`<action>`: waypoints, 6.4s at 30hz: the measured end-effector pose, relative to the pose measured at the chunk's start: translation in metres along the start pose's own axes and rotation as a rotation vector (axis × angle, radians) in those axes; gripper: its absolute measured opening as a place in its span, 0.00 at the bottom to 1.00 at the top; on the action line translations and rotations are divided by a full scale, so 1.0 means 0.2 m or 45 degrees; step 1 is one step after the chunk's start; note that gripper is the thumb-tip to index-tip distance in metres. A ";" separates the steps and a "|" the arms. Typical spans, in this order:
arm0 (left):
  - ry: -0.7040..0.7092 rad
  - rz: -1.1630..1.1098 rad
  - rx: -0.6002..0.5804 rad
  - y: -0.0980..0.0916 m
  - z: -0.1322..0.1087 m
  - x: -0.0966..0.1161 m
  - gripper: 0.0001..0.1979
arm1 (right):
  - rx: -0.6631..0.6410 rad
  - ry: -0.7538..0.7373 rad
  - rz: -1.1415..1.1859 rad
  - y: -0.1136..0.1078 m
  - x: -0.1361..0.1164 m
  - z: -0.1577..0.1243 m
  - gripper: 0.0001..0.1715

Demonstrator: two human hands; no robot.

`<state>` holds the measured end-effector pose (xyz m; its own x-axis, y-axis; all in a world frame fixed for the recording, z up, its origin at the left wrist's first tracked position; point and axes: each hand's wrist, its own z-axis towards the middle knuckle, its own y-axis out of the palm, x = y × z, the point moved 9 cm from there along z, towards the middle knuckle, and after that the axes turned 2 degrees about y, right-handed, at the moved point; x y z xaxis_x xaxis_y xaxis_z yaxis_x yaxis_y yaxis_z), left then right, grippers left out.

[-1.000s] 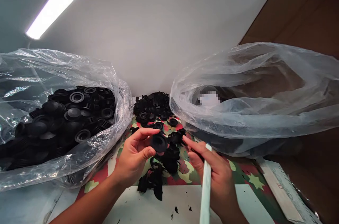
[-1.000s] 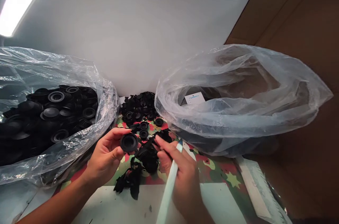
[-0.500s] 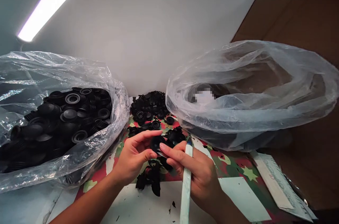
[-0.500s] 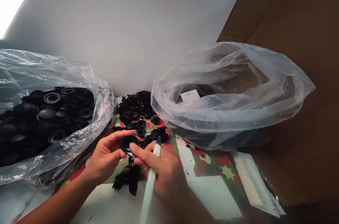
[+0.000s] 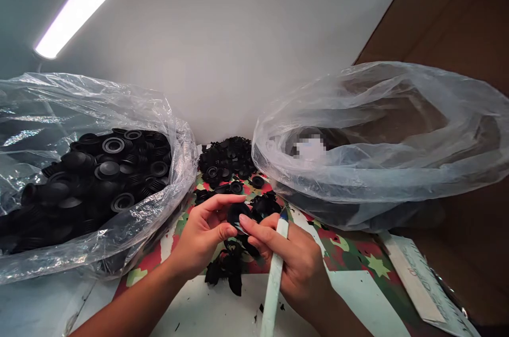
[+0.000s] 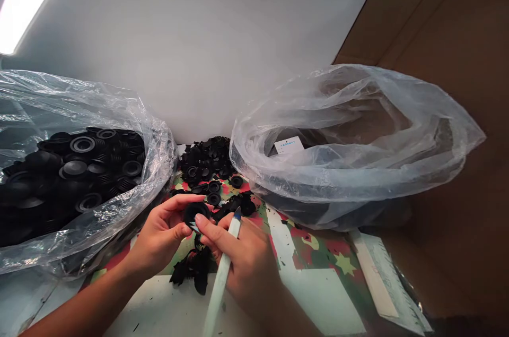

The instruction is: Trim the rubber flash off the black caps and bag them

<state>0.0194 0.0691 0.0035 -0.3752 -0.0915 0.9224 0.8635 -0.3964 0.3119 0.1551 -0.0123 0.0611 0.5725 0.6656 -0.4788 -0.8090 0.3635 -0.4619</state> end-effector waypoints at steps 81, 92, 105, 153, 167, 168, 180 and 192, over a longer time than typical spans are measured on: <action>-0.081 0.785 -0.160 0.08 -0.05 0.08 0.16 | -0.017 0.472 -0.104 0.02 0.35 -0.25 0.08; -0.457 2.640 0.524 -0.74 0.22 1.08 0.26 | -0.195 0.873 -0.597 -0.34 0.86 -0.56 0.21; 0.031 1.720 -0.568 0.20 -0.07 -0.01 0.03 | -0.326 0.733 -0.096 -0.07 0.53 -0.36 0.22; 0.482 0.867 0.179 -0.07 0.10 0.03 0.05 | -0.036 0.533 0.007 0.21 0.52 0.05 0.09; 0.232 0.531 0.236 -0.14 0.14 -0.05 0.13 | -0.061 0.832 0.895 0.22 0.55 0.05 0.14; 0.243 0.554 0.220 -0.13 0.14 -0.04 0.12 | -0.068 0.811 0.851 0.22 0.53 0.05 0.13; 0.267 0.736 0.313 -0.08 0.08 0.02 0.13 | -0.016 0.274 0.165 0.17 0.32 0.07 0.08; 0.244 0.382 0.486 -0.15 0.07 0.00 0.16 | -0.024 0.469 -0.100 0.19 0.54 0.04 0.12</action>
<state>-0.0016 0.0939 -0.0036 -0.1162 -0.3296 0.9369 0.9905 0.0311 0.1338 0.1862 0.0792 -0.0015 0.6453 0.3561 -0.6759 -0.7599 0.3899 -0.5201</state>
